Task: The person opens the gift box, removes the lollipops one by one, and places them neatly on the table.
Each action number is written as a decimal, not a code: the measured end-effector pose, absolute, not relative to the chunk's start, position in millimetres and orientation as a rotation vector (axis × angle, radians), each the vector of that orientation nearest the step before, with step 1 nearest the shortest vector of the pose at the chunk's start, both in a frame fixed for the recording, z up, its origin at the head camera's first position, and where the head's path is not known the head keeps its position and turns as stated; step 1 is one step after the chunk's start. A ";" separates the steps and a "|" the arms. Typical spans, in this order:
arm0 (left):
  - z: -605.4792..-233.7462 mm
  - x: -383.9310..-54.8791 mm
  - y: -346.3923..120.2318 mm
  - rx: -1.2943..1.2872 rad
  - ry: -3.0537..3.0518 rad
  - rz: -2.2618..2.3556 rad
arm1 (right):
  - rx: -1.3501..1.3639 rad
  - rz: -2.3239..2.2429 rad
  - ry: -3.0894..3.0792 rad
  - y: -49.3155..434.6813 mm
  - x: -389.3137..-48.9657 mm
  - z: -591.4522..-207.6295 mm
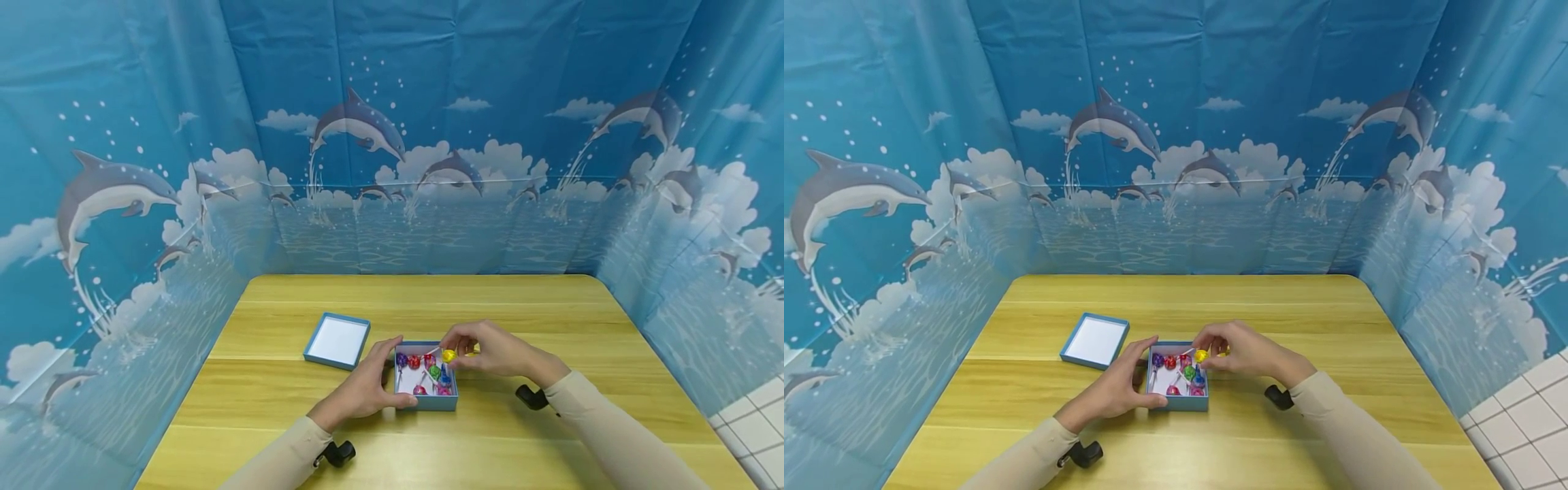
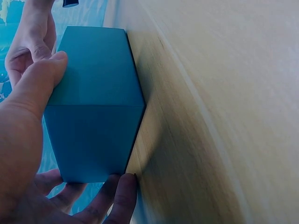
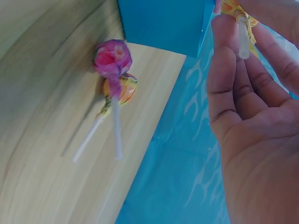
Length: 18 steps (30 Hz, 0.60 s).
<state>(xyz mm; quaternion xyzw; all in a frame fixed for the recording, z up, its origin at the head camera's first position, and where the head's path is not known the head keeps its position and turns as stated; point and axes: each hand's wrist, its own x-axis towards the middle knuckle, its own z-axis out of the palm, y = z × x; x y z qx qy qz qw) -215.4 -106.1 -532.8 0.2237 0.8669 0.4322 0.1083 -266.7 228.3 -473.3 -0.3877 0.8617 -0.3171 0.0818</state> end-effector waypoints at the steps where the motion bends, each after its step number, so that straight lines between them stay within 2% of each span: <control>1: -532.8 -215.4 -106.0 0.656 2.549 1.273 | -1.146 -0.950 2.579 229.6 -266.3 -473.7; 18: -531.5 -215.9 -105.8 0.645 2.557 1.274 | -1.052 -0.948 2.660 245.6 -262.4 -485.7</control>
